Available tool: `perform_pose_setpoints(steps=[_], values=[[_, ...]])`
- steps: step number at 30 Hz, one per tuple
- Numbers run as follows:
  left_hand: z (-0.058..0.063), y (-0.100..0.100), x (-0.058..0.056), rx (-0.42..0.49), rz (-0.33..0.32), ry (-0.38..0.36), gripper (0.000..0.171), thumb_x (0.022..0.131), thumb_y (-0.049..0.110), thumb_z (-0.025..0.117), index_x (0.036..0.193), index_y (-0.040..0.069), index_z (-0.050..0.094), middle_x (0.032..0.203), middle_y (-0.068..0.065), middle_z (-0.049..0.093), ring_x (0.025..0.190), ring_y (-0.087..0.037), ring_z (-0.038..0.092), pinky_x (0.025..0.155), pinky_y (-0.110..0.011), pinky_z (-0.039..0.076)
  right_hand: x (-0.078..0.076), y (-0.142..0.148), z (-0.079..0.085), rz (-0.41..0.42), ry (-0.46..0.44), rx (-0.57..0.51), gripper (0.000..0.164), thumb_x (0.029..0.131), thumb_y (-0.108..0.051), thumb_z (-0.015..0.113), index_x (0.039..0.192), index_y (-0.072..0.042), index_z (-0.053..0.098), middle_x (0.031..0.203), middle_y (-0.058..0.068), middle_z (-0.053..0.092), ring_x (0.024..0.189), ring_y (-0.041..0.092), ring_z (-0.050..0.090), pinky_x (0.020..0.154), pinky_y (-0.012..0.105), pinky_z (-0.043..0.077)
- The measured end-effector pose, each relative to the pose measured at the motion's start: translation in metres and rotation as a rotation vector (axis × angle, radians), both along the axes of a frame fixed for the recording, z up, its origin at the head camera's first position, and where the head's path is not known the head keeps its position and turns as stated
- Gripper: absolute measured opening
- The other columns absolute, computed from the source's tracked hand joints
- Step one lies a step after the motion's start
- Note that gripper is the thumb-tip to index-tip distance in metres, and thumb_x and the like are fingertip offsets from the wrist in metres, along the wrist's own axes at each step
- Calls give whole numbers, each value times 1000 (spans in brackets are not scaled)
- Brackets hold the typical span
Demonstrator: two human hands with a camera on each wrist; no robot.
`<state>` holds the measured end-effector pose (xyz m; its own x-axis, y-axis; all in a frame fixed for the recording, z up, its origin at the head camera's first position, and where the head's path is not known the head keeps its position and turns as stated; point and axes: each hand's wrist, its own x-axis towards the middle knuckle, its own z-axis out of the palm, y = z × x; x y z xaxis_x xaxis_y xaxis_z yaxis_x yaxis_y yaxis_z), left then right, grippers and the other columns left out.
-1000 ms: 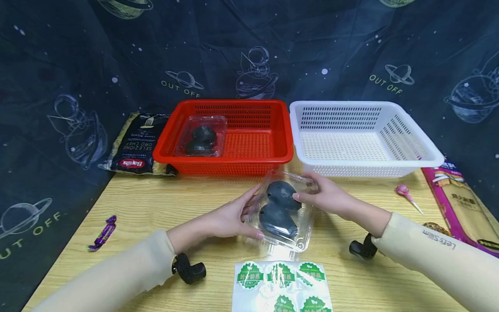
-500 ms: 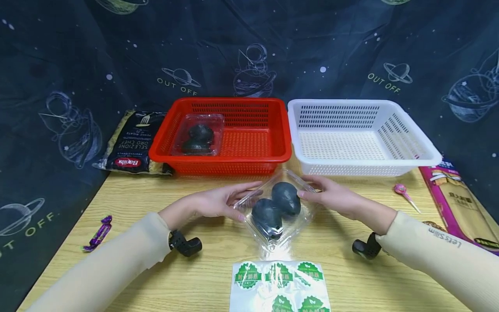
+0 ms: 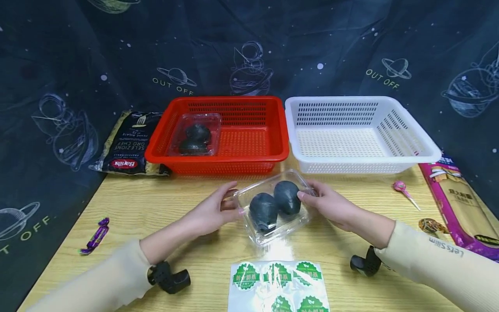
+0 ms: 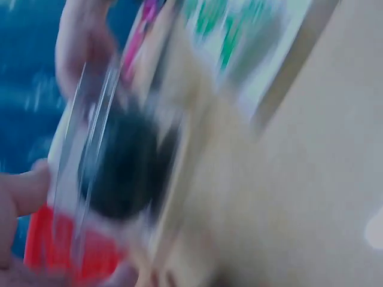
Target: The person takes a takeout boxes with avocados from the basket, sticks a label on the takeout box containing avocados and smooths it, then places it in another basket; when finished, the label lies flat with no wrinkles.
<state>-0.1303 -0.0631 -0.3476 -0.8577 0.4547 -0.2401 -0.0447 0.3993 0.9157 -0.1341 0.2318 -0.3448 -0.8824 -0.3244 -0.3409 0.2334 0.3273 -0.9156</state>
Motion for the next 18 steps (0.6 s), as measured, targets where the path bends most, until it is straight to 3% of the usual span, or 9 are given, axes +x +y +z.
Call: perform_pose_setpoints(steps=[3,7,13,18], values=[[0,12,20,29,112,-80,105,80,26,78,153,12,4,154,-23,20,134,-38,36,103,-46,39,8,-4,1,-46,-19,-1,61,101,-24,47,147,5,19,142,27,34,128,34,36,105,49,32],[-2,23,29,44,129,-110,122,73,27,84,153,17,-8,155,-24,13,133,-43,33,104,-47,37,19,-9,2,-114,-41,8,61,101,-27,46,147,3,19,143,27,34,128,36,37,104,50,33],[-7,16,14,-20,11,-20,123,71,26,85,154,19,-6,160,-8,4,141,-31,22,108,-42,32,32,-11,4,-152,-75,27,70,100,-31,49,149,1,12,146,27,31,135,40,30,110,57,22],[-10,5,-4,1,-89,11,121,69,25,86,154,19,0,160,-4,7,143,-27,21,109,-41,31,35,-4,5,-104,-39,55,93,92,-36,62,153,-9,-3,147,30,27,133,42,34,105,55,33]])
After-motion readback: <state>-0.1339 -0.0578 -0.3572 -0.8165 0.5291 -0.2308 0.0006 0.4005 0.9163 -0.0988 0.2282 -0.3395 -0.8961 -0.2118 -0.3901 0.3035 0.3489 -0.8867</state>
